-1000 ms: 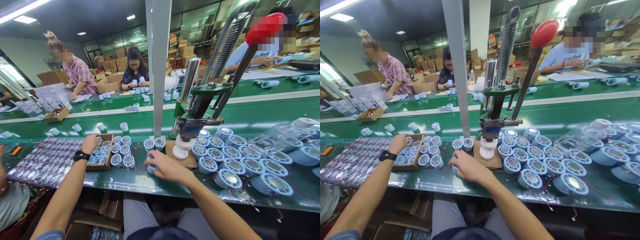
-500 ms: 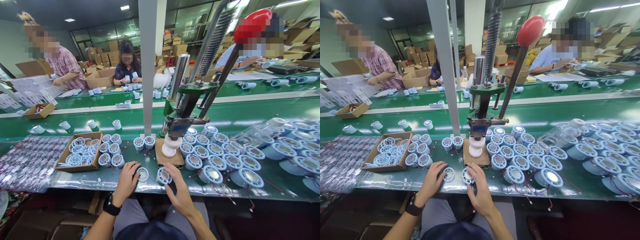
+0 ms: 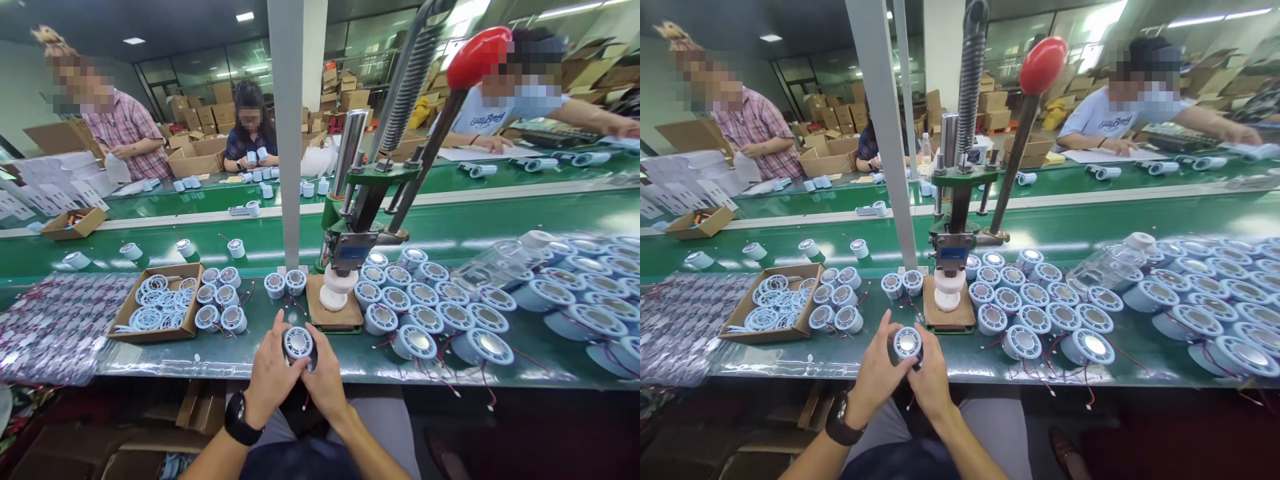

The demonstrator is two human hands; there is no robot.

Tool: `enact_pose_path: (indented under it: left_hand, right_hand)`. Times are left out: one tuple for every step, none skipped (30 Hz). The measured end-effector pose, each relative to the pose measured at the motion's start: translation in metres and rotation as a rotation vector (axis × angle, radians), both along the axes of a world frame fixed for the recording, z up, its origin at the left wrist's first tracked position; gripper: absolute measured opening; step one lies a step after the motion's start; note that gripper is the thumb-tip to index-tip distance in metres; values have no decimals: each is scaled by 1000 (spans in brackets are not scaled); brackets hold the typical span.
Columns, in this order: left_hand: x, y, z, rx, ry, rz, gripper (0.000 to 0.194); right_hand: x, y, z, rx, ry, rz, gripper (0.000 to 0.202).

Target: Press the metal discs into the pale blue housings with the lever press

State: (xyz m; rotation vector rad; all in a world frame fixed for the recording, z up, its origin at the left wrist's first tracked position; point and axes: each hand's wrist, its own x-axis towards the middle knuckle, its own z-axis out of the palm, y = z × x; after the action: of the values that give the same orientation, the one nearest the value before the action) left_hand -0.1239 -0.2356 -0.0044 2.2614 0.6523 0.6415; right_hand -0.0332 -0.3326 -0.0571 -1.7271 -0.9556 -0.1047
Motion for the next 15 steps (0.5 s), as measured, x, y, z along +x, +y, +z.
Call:
enact_pose_path:
  left_hand:
    - [2,-3,-1,-6,7,21,97]
    - [3,-5,-3,-13,9,42,99]
    - [4,-6,-4,-20,7,59,100]
    - [5,-7,-6,-28,-1,71,101]
    - [5,-7,-6,-38,-10,78,101]
    - [5,-7,-7,-55,-18,80,100]
    - [4,-7,-7,-78,-24,77,98]
    - [4,-7,-6,-105,-29,70,96]
    - [4,-7,-6,-135,-32,61,94]
    - [3,-7,-5,-164,-37,52,92]
    - [3,-7,-5,-190,-44,44,91]
    - [3,-8,-5,-211,-53,40,89]
    - [4,-8,-5,-228,-61,40,88]
    - [4,-9,-6,-240,-66,38,87]
    - [4,-9,-7,-246,-64,27,84]
  right_hand:
    - [-1,2,-1,6,9,-5,55]
    - [-1,3,-3,11,15,-10,55]
    - [-2,3,-4,16,18,-15,56]
    - [-2,3,-5,21,17,-19,56]
    - [-2,3,-6,24,11,-23,56]
    - [-2,3,-7,28,1,-27,57]
    - [-2,3,-7,31,-10,-30,58]
    - [-1,3,-8,33,-17,-31,59]
    - [-1,3,-8,36,-23,-30,61]
    - [-1,3,-9,39,-25,-28,62]
    - [-1,2,-8,41,-25,-27,64]
    - [-1,2,-8,42,-22,-25,66]
    - [0,2,-7,39,-19,-25,67]
    - [0,2,-6,31,-21,-22,67]
    - [0,1,-5,16,-29,-15,66]
